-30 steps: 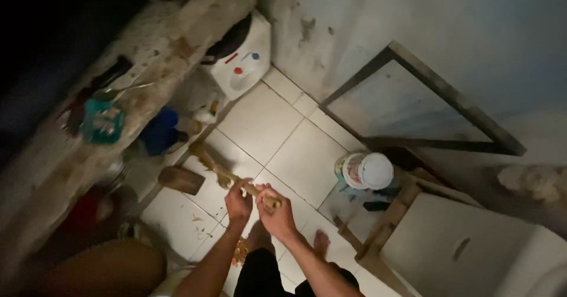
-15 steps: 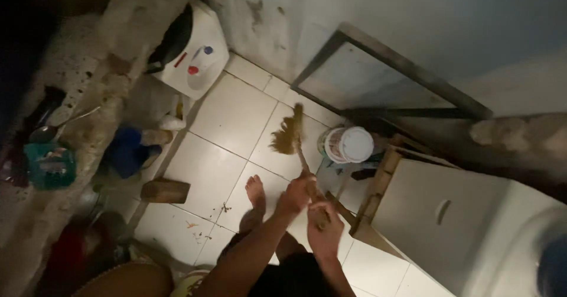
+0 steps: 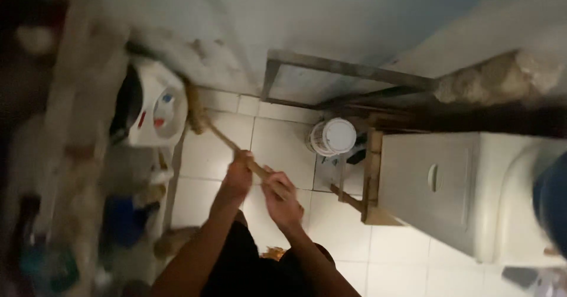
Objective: The person is using a broom to sweep debris off a tiled floor.
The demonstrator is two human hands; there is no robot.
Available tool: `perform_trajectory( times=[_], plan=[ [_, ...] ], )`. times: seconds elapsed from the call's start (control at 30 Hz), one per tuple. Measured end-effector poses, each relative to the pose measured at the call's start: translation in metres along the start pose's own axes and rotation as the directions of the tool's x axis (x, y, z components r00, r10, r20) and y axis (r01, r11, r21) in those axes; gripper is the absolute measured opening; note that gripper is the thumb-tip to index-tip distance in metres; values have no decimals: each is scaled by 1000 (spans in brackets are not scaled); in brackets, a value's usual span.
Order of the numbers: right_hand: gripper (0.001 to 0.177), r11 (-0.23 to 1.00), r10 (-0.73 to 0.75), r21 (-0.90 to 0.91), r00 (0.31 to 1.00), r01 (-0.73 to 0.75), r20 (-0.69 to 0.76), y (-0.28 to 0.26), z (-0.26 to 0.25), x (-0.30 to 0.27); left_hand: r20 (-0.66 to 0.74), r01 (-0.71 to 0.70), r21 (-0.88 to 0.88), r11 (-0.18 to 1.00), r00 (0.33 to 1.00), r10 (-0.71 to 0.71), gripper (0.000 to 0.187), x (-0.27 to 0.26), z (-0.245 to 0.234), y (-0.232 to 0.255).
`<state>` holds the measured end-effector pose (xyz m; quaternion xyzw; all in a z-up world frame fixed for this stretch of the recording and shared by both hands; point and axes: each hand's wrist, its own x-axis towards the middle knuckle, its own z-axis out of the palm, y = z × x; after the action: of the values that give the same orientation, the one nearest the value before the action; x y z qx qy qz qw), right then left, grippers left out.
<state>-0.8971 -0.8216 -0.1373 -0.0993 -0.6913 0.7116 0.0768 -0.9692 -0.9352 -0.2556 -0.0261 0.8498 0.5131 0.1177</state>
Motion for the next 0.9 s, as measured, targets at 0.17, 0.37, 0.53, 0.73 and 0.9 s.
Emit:
perform_trajectory(
  times=[0.17, 0.37, 0.53, 0.73, 0.9],
  plan=[
    [6, 961, 244, 196, 932, -195, -267, 86, 62, 21, 304, 1, 139, 990, 952, -43, 16, 77, -5, -88],
    [22, 689, 103, -517, 774, -508, -624, -15, 76, -25, 695, 7, -200, 980, 706, 137, 14, 24, 41, -121],
    [14, 763, 339, -57, 474, -643, -813, -17, 76, -115, 928, -232, -53, 971, 347, 134, 8, -34, 27, -37],
    [7, 771, 447, 171, 331, -613, -831, -112, 93, -100, 869, -473, 46, 880, 453, 198, 10, -50, -50, 39],
    [20, 935, 170, -145, 770, -323, -615, -110, 121, -53, 650, -561, 220, 798, 694, 309, 18, 6, -81, 7]
  ],
)
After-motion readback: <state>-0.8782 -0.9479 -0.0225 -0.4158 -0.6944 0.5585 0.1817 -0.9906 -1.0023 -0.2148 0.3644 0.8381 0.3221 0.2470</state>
